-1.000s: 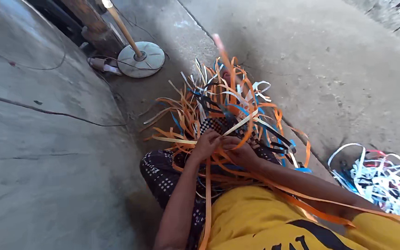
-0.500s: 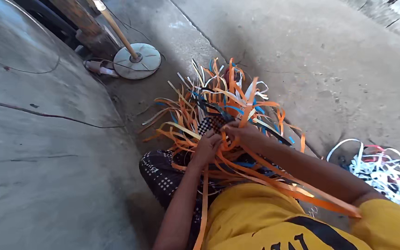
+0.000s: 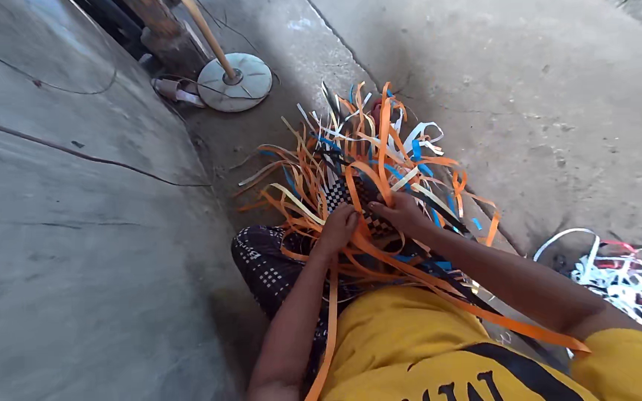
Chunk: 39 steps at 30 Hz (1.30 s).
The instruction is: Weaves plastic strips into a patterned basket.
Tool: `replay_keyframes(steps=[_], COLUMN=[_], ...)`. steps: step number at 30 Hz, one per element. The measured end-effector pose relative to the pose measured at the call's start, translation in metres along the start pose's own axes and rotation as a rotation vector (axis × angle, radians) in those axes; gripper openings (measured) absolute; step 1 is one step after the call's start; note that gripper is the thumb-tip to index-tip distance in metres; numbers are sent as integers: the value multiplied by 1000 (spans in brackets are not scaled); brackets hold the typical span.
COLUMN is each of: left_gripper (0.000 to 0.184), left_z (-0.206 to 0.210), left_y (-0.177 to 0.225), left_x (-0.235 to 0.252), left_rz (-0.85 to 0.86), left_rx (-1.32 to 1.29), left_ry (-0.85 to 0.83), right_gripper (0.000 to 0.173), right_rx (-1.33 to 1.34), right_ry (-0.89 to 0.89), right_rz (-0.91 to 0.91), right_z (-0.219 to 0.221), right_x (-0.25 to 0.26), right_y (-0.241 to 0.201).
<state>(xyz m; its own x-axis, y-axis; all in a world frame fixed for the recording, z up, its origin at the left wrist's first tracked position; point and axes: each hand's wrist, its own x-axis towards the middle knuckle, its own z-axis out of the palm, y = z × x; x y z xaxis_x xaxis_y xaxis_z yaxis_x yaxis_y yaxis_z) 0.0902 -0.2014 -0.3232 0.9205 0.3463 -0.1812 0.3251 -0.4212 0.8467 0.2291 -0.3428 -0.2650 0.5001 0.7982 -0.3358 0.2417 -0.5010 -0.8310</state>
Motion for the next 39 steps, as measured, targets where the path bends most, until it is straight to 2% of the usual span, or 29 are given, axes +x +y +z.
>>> replay_keyframes(steps=[3, 5, 8, 10, 12, 14, 16, 18, 22, 24, 26, 28, 29, 31, 34, 37, 39], left_gripper=[35, 34, 30, 30, 29, 29, 28, 28, 30, 30, 28, 25, 24, 25, 23, 32, 39], left_z=[3, 5, 9, 10, 9, 8, 7, 6, 8, 9, 8, 4, 1, -1, 5, 9, 12], left_y=[9, 16, 12, 8, 8, 11, 13, 15, 12, 8, 10, 23, 32, 41, 26, 25, 26], left_x=[8, 12, 13, 14, 14, 12, 9, 4, 3, 5, 7, 9, 9, 11, 14, 21, 25], left_rz=[-130, -200, -223, -223, -218, -194, -135, -76, -66, -111, -135, -118, -124, -145, -178, -274, -300], left_rx=[-55, -51, -54, -38, -35, -37, -49, -53, -13, -11, 1, 71, 123, 148, -35, -77, -66], left_ry=[-33, -64, 29, 48, 38, 4, -30, -53, 6, 34, 18, -33, -73, -126, -64, -56, -79], right_gripper=[33, 33, 27, 25, 28, 33, 27, 22, 17, 13, 26, 29, 30, 30, 31, 37, 30], right_rx=[-62, -2, 121, 155, 163, 227, 313, 394, 471, 460, 209, -56, -110, -21, 144, 186, 310], right_ry=[-89, -89, 59, 149, 109, -47, -127, -128, 13, 51, -39, -198, -235, -163, 19, 6, 17], right_rz=[69, 66, -119, -177, -15, 274, 377, 295, -174, -261, -96, 142, 206, 193, 115, 181, 221], right_z=[8, 5, -7, -9, -4, 3, 5, -6, -35, -40, -38, -27, -20, -15, -10, -6, -7], right_x=[-9, -15, -27, -30, -30, -24, -20, -19, -10, -3, 17, 38, 43, 36, 8, -8, -15], right_y=[21, 14, -11, -11, 6, 25, 22, -8, -61, -69, -45, -12, 2, 13, 13, 28, 25])
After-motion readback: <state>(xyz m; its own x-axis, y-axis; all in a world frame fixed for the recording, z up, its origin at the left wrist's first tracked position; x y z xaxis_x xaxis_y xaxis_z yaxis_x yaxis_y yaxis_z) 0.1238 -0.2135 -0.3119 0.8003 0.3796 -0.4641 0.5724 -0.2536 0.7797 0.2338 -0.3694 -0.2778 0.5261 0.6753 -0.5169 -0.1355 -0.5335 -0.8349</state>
